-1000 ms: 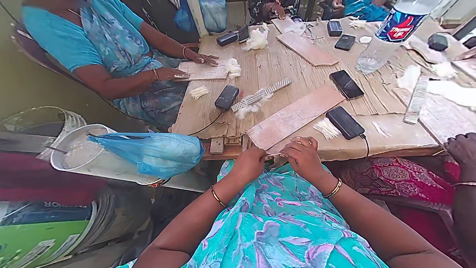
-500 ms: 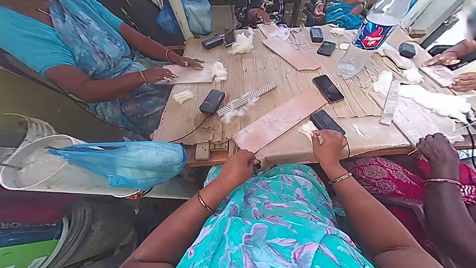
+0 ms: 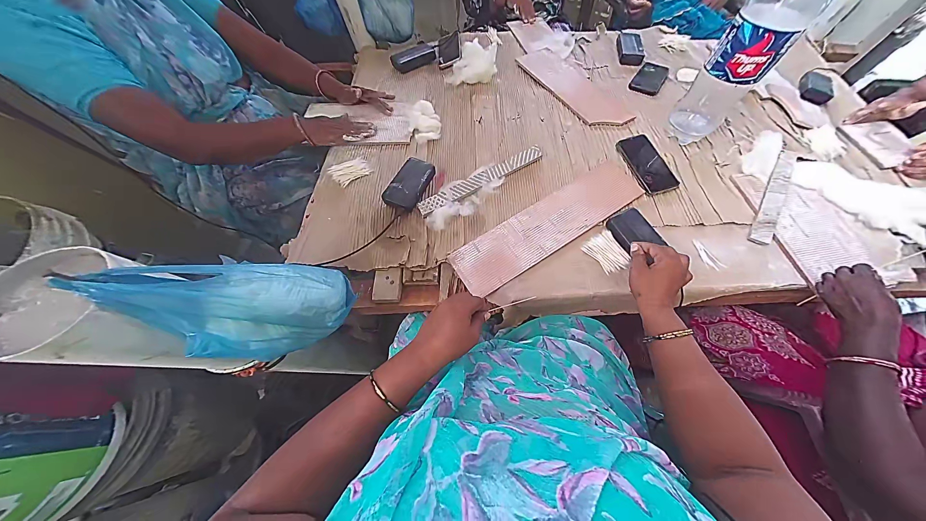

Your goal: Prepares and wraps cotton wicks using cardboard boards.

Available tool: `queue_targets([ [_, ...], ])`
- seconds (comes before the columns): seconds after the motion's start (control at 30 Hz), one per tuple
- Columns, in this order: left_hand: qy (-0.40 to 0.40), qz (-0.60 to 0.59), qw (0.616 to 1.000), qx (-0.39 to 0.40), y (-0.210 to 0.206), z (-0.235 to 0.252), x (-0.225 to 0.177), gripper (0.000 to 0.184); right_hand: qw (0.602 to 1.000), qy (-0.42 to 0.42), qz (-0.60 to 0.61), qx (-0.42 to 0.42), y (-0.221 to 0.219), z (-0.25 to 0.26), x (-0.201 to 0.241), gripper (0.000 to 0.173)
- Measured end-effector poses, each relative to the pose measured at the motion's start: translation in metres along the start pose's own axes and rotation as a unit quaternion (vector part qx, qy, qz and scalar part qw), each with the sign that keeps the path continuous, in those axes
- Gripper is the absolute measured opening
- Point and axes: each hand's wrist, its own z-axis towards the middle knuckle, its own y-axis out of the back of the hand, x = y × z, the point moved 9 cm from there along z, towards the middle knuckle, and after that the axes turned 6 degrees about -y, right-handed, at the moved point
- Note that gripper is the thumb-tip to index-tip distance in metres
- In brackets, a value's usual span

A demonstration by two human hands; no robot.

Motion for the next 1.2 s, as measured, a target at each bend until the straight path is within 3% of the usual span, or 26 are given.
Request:
queue_targets([
  [0.23, 0.0, -0.006, 1.0, 0.017, -0.006, 0.015, 0.003, 0.032, 0.988, 0.111, -0.048, 0.095, -0.017, -0.007, 0.012, 0.021],
  [0.43, 0.0, -0.039, 0.999, 0.011, -0.005, 0.025, 0.028, 0.032, 0.989, 0.147, -0.005, 0.025, -0.002, -0.005, 0.018, 0.024],
  [0.63, 0.004, -0.108, 0.991, -0.08, 0.031, 0.034, 0.069, 0.029, 0.98, 0.191, -0.047, 0.03, -0.008, -0.007, 0.03, 0.029],
  [0.8, 0.033, -0.185, 0.963, -0.194, 0.065, 0.048, 0.107, 0.019, 0.958, 0.284, 0.008, -0.043, -0.004, 0.006, 0.09, 0.028],
  [0.9, 0.037, -0.207, 0.936, -0.282, 0.086, 0.059, 0.117, 0.022, 0.931, 0.364, 0.039, 0.0, -0.038, 0.006, 0.154, 0.026],
  [1.03, 0.024, -0.138, 0.922, -0.362, 0.111, 0.086, 0.116, 0.028, 0.887, 0.45, 0.014, 0.105, -0.115, -0.006, 0.229, 0.031],
  [1.13, 0.033, -0.11, 0.934, -0.338, 0.114, 0.122, 0.124, 0.028, 0.857, 0.48, -0.025, 0.189, -0.177, -0.005, 0.258, 0.05],
  [1.2, 0.06, -0.083, 0.951, -0.292, 0.109, 0.142, 0.13, 0.028, 0.831, 0.504, -0.03, 0.234, -0.208, -0.005, 0.268, 0.052],
])
